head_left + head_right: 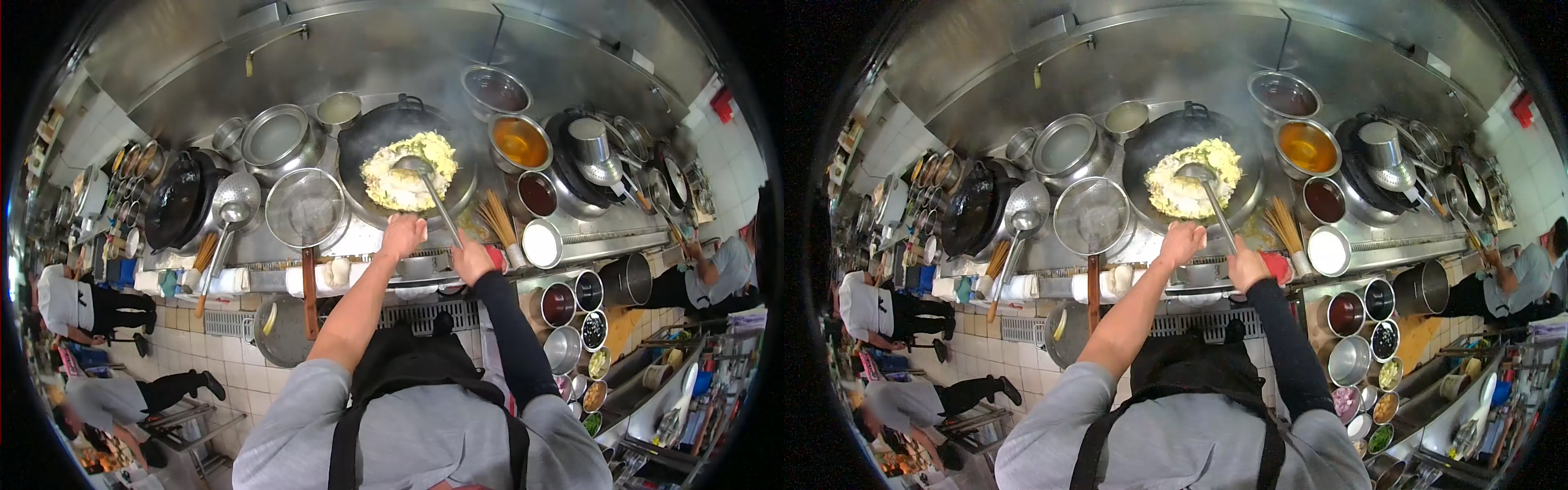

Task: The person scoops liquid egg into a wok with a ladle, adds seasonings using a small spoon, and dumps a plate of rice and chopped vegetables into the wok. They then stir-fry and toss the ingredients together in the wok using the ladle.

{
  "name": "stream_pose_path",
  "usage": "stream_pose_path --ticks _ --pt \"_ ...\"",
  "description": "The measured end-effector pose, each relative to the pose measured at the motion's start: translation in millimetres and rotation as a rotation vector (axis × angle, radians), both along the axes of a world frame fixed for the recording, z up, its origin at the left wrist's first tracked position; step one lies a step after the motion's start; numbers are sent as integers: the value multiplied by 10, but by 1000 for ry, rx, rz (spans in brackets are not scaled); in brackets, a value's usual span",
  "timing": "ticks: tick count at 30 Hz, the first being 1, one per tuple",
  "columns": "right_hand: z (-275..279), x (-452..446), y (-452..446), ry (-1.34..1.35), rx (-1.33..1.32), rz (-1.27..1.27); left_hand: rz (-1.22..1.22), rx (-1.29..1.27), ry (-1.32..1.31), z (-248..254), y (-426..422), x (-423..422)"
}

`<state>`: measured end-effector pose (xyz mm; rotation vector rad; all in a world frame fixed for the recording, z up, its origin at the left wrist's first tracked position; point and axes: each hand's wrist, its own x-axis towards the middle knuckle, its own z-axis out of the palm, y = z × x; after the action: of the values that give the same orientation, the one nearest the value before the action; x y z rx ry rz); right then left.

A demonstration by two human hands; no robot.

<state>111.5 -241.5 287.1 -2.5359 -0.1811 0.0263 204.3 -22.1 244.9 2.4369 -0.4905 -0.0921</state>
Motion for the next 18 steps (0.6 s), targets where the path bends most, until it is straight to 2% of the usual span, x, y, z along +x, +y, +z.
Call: stream_pose_path --ticks 1,2,4,5,8,11,14,15,18 --pt "511 -257 66 67 4 -36 3 -6 29 66 -1 -25" --pt "760 -485 114 138 7 -76 3 -12 61 89 -9 -61" --pt "440 -715 26 -394 -105 -8 24 -45 25 -74 -53 44" --pt "523 -743 -12 43 -56 -64 23 -33 33 -122 -66 76" --pt "250 21 -304 309 -99 4 20 2 52 -142 -57 -54" --pt "-15 377 -354 -230 20 93 28 3 30 59 -61 -55" --pt "321 206 230 64 9 -181 18 25 22 -54 -85 -3" --pt "204 144 289 35 -20 -162 28 4 -3 -132 -89 -30" --pt "-280 281 -136 -125 51 151 87 -44 -88 -191 -114 -16"
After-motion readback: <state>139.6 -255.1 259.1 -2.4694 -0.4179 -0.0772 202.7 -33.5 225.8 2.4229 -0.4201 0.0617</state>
